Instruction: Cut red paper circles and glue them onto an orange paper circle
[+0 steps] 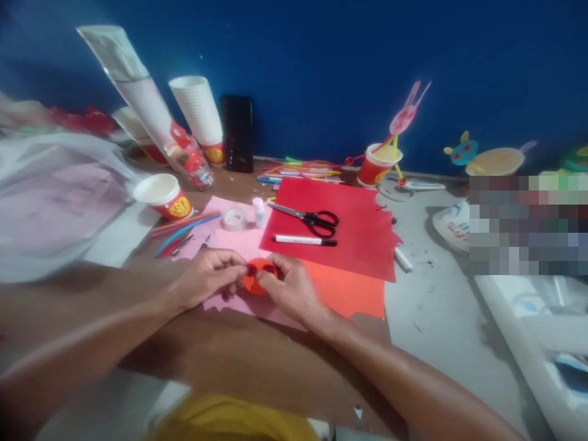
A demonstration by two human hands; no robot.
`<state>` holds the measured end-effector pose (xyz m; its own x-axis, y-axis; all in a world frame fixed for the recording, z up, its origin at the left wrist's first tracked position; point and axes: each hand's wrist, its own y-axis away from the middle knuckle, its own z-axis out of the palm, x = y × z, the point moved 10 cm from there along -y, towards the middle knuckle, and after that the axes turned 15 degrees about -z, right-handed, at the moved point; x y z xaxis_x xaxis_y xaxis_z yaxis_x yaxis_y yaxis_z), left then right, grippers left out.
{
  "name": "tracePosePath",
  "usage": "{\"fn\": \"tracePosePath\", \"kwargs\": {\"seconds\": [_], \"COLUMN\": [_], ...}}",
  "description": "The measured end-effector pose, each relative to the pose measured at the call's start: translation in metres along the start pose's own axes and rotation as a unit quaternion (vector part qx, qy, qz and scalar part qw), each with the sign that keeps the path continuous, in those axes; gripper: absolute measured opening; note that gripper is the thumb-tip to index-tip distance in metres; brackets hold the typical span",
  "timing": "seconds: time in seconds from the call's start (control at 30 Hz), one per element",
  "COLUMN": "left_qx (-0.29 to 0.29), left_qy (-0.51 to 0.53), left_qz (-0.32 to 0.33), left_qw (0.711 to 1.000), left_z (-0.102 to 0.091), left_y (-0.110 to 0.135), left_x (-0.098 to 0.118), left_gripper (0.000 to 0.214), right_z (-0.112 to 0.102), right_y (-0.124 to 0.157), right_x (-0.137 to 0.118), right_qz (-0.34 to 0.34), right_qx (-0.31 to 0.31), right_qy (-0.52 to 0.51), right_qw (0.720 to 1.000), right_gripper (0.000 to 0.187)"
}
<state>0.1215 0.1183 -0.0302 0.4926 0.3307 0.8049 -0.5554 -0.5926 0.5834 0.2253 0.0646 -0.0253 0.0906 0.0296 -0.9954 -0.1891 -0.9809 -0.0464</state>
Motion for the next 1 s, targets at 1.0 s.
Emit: {"fn": "tracePosePath", "kwargs": {"seconds": [1.0], "left_qx": [0.055], "left_qy": [-0.044], "left_qz": [0.045], "left_qw": [0.997], "left_z": [-0.002], "left_y": [0.009], "left_x": [0.010], "left_gripper": [0.013], "right_z": [0.003], "right_y": [0.001], "right_x": [0.004], "right_qz": [-0.043], "right_qx": [-0.024], "right_qy": [0.089], "right_qw": [0.995], "right_gripper": [0.013]}}
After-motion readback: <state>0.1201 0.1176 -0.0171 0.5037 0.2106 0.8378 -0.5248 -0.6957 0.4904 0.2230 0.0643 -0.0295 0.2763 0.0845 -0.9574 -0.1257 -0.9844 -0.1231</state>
